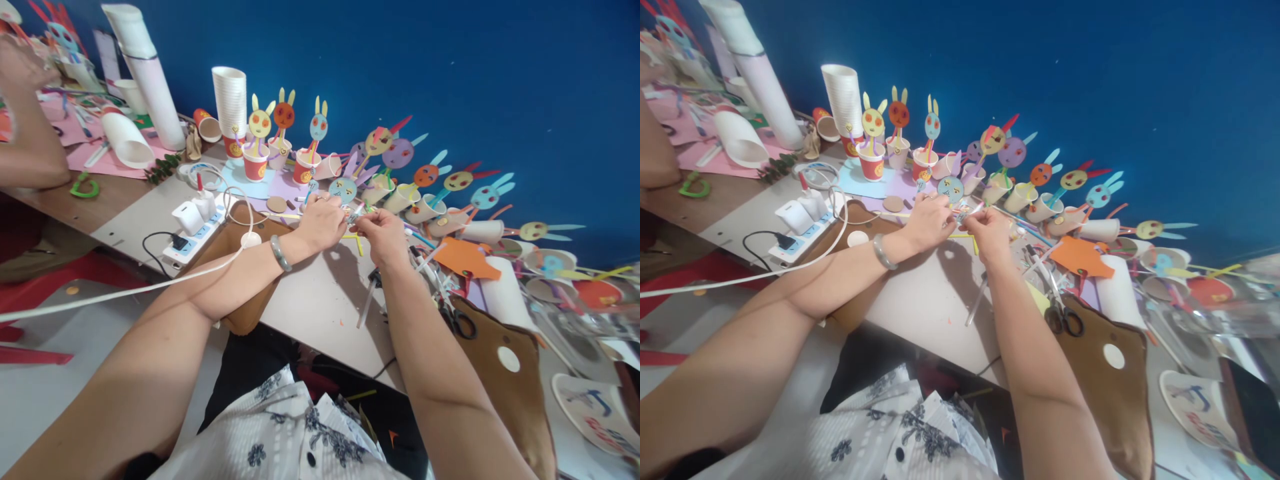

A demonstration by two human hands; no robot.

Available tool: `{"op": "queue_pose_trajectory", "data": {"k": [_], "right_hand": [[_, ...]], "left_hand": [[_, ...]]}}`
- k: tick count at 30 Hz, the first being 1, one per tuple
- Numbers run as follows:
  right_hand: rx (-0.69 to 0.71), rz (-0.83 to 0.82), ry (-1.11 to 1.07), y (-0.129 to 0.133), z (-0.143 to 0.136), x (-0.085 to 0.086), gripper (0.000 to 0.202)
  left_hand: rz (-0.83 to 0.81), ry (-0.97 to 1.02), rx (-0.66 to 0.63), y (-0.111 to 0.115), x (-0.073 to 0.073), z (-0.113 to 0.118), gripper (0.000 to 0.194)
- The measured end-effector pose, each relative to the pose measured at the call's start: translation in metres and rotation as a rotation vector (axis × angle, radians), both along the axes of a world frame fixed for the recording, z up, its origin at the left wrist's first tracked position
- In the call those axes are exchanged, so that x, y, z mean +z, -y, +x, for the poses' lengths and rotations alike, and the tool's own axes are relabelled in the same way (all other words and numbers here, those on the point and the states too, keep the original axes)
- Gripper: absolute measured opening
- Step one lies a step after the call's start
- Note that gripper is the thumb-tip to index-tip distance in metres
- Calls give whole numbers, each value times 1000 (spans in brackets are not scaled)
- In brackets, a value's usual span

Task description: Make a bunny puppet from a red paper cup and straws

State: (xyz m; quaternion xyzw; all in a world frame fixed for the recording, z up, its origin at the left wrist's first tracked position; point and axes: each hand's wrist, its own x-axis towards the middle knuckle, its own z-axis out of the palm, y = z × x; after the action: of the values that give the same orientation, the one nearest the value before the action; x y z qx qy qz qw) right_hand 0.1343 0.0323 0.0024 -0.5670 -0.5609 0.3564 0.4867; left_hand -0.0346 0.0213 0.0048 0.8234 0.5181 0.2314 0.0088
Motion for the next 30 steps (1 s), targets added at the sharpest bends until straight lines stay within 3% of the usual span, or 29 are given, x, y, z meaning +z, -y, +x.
{"op": "queue_pose_trajectory", "data": {"k": [7,30], "right_hand": [[5,-29,-111,1,-5,0,32],[-55,59,-130,2,-11,-10,31]], "left_hand": [[-3,-10,2,1,2,0,37],[-49,-14,16,6,9,-1,38]]}}
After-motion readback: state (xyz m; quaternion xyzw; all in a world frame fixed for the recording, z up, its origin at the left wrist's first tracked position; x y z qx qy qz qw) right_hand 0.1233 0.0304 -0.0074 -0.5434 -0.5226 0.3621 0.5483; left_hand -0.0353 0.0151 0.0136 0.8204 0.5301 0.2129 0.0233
